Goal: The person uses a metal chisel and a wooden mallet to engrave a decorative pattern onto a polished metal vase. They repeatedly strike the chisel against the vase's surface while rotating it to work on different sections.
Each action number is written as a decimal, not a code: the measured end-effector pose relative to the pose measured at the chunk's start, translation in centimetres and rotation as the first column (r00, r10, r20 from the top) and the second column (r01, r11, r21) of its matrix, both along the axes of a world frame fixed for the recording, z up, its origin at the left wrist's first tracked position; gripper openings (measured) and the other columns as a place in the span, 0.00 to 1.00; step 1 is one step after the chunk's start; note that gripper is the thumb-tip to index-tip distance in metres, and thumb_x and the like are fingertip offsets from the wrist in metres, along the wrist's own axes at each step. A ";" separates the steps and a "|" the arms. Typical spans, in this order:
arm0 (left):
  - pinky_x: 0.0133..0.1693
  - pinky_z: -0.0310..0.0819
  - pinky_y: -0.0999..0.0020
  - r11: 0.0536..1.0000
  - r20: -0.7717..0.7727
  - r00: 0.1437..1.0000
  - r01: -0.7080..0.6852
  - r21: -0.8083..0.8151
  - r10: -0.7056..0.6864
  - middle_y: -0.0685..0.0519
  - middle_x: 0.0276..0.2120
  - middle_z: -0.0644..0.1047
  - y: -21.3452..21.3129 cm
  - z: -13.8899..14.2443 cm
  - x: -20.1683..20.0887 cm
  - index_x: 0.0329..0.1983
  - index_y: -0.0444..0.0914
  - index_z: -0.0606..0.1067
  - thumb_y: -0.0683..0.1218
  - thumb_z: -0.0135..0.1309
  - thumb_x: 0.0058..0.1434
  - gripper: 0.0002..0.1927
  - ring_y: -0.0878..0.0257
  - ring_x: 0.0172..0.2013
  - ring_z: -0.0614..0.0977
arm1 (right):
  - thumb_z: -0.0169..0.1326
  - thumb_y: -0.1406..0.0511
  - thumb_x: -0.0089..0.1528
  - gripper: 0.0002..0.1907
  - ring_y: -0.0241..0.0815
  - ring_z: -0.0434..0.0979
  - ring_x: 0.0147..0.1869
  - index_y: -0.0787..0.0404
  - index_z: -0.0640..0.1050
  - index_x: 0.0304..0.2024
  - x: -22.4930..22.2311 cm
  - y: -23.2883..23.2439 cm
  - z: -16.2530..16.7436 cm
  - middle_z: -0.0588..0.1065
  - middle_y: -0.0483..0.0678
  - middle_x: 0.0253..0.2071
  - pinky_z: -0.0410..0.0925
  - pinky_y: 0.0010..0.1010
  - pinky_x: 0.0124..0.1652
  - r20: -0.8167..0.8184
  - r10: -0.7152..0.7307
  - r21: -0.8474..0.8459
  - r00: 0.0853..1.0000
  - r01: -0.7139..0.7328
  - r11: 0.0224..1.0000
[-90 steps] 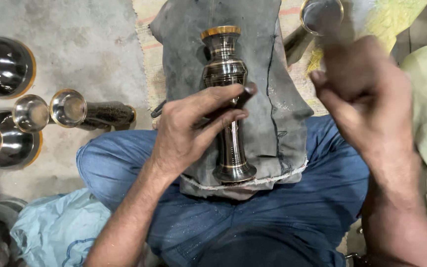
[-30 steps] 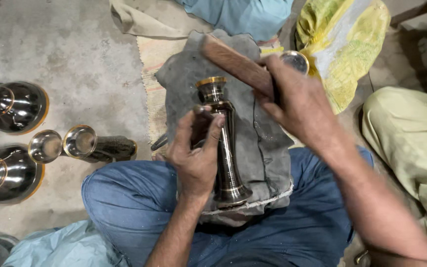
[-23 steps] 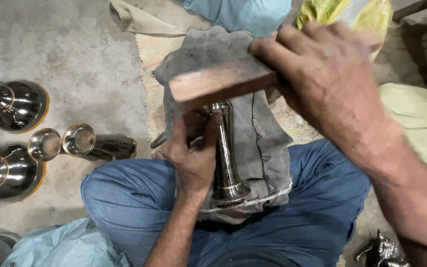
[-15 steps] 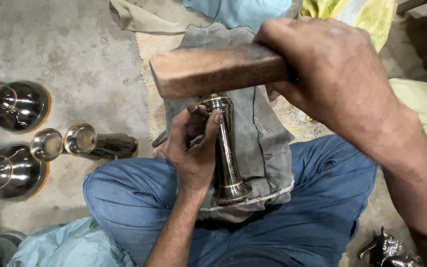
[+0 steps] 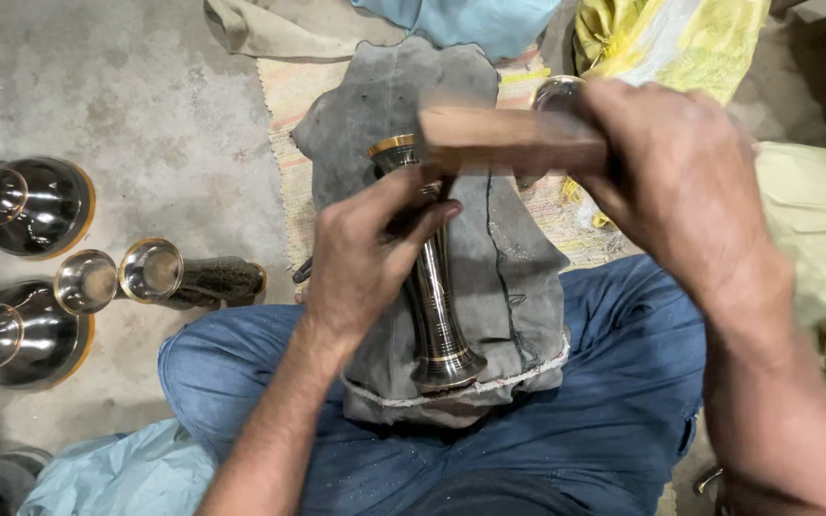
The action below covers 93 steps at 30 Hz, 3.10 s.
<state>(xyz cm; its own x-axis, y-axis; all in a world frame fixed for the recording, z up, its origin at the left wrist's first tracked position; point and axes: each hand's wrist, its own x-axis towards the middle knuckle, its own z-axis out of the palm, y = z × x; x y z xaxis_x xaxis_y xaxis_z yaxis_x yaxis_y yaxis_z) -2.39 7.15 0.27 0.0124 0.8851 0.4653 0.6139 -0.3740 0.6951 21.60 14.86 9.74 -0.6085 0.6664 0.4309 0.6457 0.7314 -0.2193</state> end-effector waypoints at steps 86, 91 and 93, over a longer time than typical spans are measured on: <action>0.34 0.84 0.71 0.870 0.293 0.860 -0.472 0.145 0.418 0.51 0.32 0.83 -2.5 -2.0 3.8 0.51 0.34 0.76 0.39 0.65 0.65 0.13 0.65 0.32 0.87 | 0.56 0.62 0.71 0.06 0.31 0.77 0.36 0.57 0.77 0.47 -3.5 0.0 5.7 0.76 0.41 0.35 0.69 0.24 0.36 0.466 -0.058 0.527 0.883 -0.225 0.819; 0.36 0.84 0.69 0.876 0.231 0.880 -0.455 0.159 0.415 0.51 0.33 0.83 -2.2 -1.6 3.2 0.46 0.37 0.76 0.43 0.67 0.66 0.11 0.63 0.33 0.87 | 0.62 0.62 0.68 0.08 0.41 0.80 0.36 0.57 0.79 0.47 -3.5 0.4 5.4 0.77 0.46 0.34 0.73 0.33 0.37 0.496 -0.062 0.406 0.866 -0.168 0.898; 0.37 0.84 0.68 0.897 0.223 0.896 -0.420 0.139 0.384 0.51 0.35 0.84 -2.2 -1.3 3.0 0.49 0.37 0.77 0.43 0.67 0.66 0.12 0.63 0.35 0.88 | 0.63 0.64 0.66 0.09 0.43 0.80 0.36 0.58 0.79 0.47 -3.2 0.6 5.1 0.77 0.47 0.34 0.73 0.34 0.37 0.484 -0.044 0.386 0.874 -0.168 0.907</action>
<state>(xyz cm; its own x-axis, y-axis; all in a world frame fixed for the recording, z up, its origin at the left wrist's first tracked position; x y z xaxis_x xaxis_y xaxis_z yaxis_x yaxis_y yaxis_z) 0.64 4.92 -1.05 -0.4282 0.6974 0.5747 0.6052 -0.2510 0.7555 18.41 15.42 14.89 -0.8403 0.4510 0.3008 0.5414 0.7269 0.4224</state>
